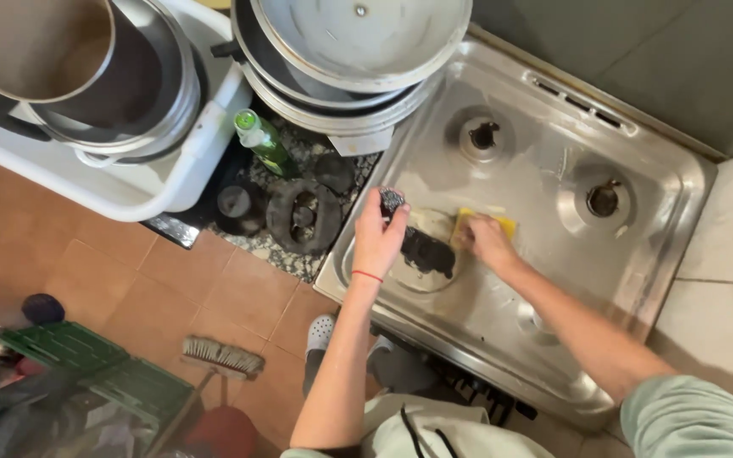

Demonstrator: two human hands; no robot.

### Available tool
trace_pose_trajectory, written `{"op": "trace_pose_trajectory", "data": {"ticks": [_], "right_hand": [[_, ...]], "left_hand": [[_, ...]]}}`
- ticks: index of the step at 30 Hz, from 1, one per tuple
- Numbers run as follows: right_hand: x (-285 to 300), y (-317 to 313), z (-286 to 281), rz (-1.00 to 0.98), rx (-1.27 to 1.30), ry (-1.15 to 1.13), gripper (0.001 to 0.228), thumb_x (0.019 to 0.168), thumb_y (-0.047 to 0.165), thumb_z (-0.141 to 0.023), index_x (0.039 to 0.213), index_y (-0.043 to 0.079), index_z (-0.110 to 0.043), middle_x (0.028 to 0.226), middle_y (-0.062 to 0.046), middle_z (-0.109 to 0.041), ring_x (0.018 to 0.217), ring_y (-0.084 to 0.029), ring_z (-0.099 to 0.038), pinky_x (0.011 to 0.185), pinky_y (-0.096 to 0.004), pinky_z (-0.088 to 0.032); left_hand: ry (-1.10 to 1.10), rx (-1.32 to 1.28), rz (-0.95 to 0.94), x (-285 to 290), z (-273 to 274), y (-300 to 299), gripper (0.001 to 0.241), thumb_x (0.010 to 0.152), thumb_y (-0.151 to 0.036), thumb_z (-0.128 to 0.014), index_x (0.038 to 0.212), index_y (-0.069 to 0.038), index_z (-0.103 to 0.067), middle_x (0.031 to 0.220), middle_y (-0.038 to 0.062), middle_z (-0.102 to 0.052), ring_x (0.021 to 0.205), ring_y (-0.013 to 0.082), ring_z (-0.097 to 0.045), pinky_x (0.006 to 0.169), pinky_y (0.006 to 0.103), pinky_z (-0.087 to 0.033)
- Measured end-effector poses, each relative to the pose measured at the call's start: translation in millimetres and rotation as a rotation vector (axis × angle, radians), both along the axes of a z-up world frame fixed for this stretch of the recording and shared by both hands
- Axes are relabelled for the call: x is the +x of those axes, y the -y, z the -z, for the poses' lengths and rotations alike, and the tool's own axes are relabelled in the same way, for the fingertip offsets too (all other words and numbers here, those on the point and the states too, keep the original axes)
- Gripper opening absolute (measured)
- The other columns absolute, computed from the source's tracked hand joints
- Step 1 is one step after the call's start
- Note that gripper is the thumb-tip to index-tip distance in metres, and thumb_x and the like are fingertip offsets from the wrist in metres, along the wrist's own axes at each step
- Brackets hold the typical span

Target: Cleaning a gas stove top with a sponge and then washing the sponge in a sink.

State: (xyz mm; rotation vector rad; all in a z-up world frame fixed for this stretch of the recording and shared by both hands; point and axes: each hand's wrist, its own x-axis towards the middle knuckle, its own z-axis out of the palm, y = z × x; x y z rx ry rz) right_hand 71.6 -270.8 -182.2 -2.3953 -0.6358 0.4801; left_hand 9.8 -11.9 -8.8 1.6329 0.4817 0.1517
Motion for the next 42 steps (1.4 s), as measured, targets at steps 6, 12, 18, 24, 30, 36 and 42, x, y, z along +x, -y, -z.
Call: {"op": "trace_pose_trajectory", "data": {"ticks": [6, 12, 18, 24, 30, 36, 42], "right_hand": [[18.7, -70.2, 9.7, -0.108, 0.092, 0.207, 0.009, 0.075, 0.004, -0.071, 0.083, 0.002, -0.067, 0.087, -0.021, -0.066, 0.088, -0.042, -0.063, 0.079, -0.048, -0.052], [-1.3, -5.6, -5.3, -0.084, 0.025, 0.086, 0.013, 0.078, 0.009, -0.074, 0.083, 0.000, -0.066, 0.087, -0.022, -0.065, 0.087, -0.043, -0.062, 0.079, -0.049, -0.051], [7.4, -37.5, 6.1, -0.127, 0.023, 0.119, 0.011, 0.076, 0.009, -0.074, 0.082, 0.002, -0.067, 0.086, -0.020, -0.065, 0.089, -0.041, -0.063, 0.081, -0.049, -0.051], [6.1, -44.5, -21.6, -0.162, 0.108, 0.109, 0.018, 0.074, 0.010, -0.076, 0.087, 0.002, -0.067, 0.086, -0.020, -0.064, 0.086, -0.041, -0.062, 0.077, -0.050, -0.051], [-14.1, 57.4, -15.5, -0.032, -0.043, 0.092, 0.019, 0.080, 0.010, -0.077, 0.094, 0.005, -0.065, 0.091, -0.014, -0.066, 0.087, -0.033, -0.066, 0.080, -0.045, -0.054], [-24.8, 48.7, -41.1, 0.145, 0.040, 0.140, 0.071, 0.066, 0.020, -0.085, 0.127, 0.002, -0.053, 0.103, -0.022, -0.054, 0.087, -0.038, -0.059, 0.081, -0.047, -0.054], [-4.4, 67.4, -26.3, 0.247, -0.192, 0.274, 0.042, 0.079, 0.006, -0.073, 0.121, 0.005, -0.069, 0.116, -0.017, -0.068, 0.108, -0.036, -0.066, 0.097, -0.044, -0.054]], "left_hand": [[-0.045, 0.066, -0.007, -1.7, -3.9, 0.9, 0.021, 0.092, -0.012, -0.067, 0.111, -0.006, -0.061, 0.087, 0.007, -0.071, 0.076, 0.0133, -0.071, 0.064, 0.0296, -0.055], [-0.030, 0.020, 0.002, 2.7, -4.6, 3.7, 0.020, 0.093, -0.012, -0.067, 0.111, -0.006, -0.061, 0.090, 0.006, -0.070, 0.078, 0.0129, -0.070, 0.065, 0.0290, -0.055], [0.005, 0.009, -0.027, -2.2, 2.1, -0.5, 0.019, 0.093, -0.011, -0.068, 0.110, -0.006, -0.060, 0.087, 0.005, -0.066, 0.075, 0.0101, -0.063, 0.062, 0.0275, -0.054], [0.016, 0.016, -0.009, -3.6, 4.8, -0.8, 0.018, 0.094, -0.011, -0.068, 0.110, -0.005, -0.060, 0.086, 0.004, -0.066, 0.070, 0.0103, -0.061, 0.064, 0.0270, -0.053], [-0.028, 0.034, -0.018, -8.0, -8.2, -9.9, 0.017, 0.093, -0.011, -0.068, 0.108, -0.006, -0.061, 0.082, 0.003, -0.065, 0.065, 0.0093, -0.056, 0.058, 0.0279, -0.047], [-0.040, 0.042, -0.024, -11.2, -10.1, -16.0, 0.017, 0.094, -0.012, -0.068, 0.108, -0.006, -0.060, 0.082, 0.002, -0.065, 0.063, 0.0081, -0.055, 0.057, 0.0267, -0.047], [-0.060, 0.059, -0.006, -8.7, -7.7, -13.0, 0.018, 0.094, -0.012, -0.068, 0.109, -0.006, -0.060, 0.082, 0.002, -0.065, 0.061, 0.0084, -0.053, 0.055, 0.0267, -0.046]]}}
